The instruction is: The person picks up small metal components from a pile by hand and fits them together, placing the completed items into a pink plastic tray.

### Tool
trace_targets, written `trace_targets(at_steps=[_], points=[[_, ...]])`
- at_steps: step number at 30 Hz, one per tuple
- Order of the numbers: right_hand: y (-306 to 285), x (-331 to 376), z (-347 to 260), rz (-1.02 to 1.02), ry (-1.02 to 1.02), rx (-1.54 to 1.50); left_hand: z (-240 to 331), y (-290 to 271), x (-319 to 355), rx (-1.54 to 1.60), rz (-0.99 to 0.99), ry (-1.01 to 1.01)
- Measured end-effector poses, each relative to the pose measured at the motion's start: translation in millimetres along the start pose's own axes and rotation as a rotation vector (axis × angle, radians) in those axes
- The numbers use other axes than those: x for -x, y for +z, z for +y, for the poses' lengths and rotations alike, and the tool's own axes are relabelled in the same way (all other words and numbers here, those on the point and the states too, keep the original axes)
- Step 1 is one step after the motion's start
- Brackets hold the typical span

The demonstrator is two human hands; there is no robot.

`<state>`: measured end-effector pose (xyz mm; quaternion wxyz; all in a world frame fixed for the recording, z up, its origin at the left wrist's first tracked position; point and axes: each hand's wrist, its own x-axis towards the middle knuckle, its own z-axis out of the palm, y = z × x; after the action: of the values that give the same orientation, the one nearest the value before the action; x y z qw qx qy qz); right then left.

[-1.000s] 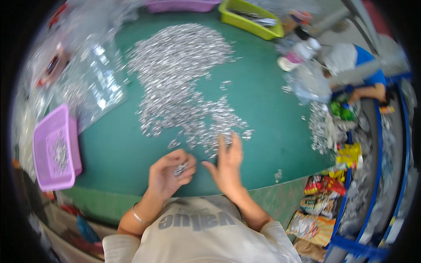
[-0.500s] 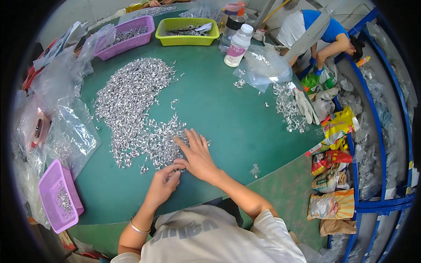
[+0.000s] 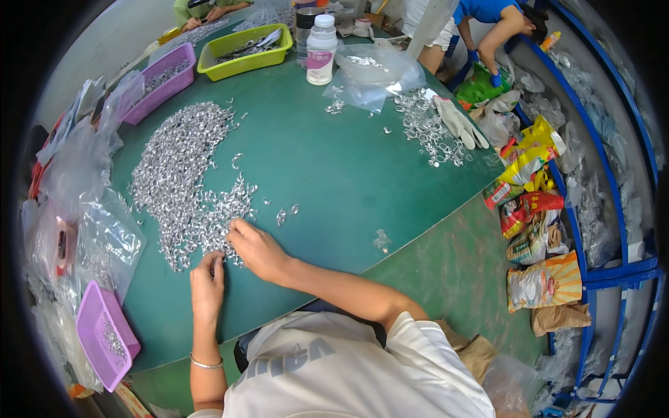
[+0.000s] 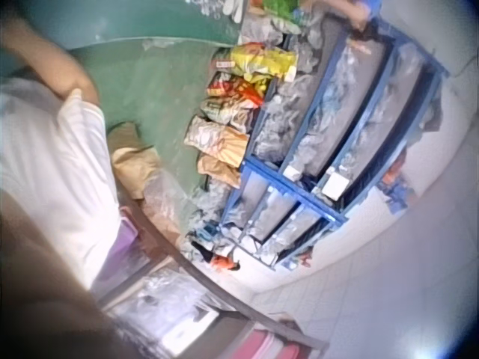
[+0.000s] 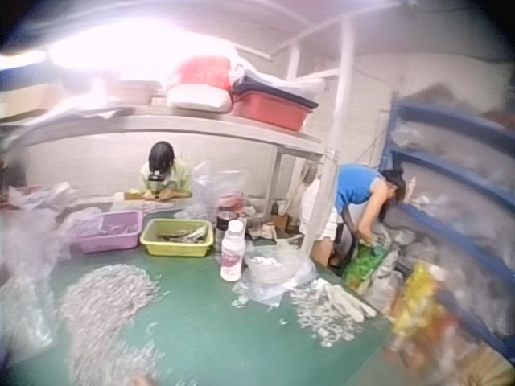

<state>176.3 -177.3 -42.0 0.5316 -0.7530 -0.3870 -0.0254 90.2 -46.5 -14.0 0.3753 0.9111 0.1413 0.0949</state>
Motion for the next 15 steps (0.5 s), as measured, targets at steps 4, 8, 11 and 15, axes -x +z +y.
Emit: trace_targets(at_steps=[4,8,11,15], points=[[-11,-6,-2,0.143,-0.098,-0.053,-7,-8,10,0.243,0.125,0.064],[-51,3,-6,0.082,0.176,-0.076,14,-17,23,0.8,-0.197,-0.346],[-78,13,-3,0.064,0.338,0.039,11,-11,32,0.934,-0.21,-0.384],[-94,13,-1,-0.011,0.304,0.213,7,7,36,0.814,-0.299,-0.315]])
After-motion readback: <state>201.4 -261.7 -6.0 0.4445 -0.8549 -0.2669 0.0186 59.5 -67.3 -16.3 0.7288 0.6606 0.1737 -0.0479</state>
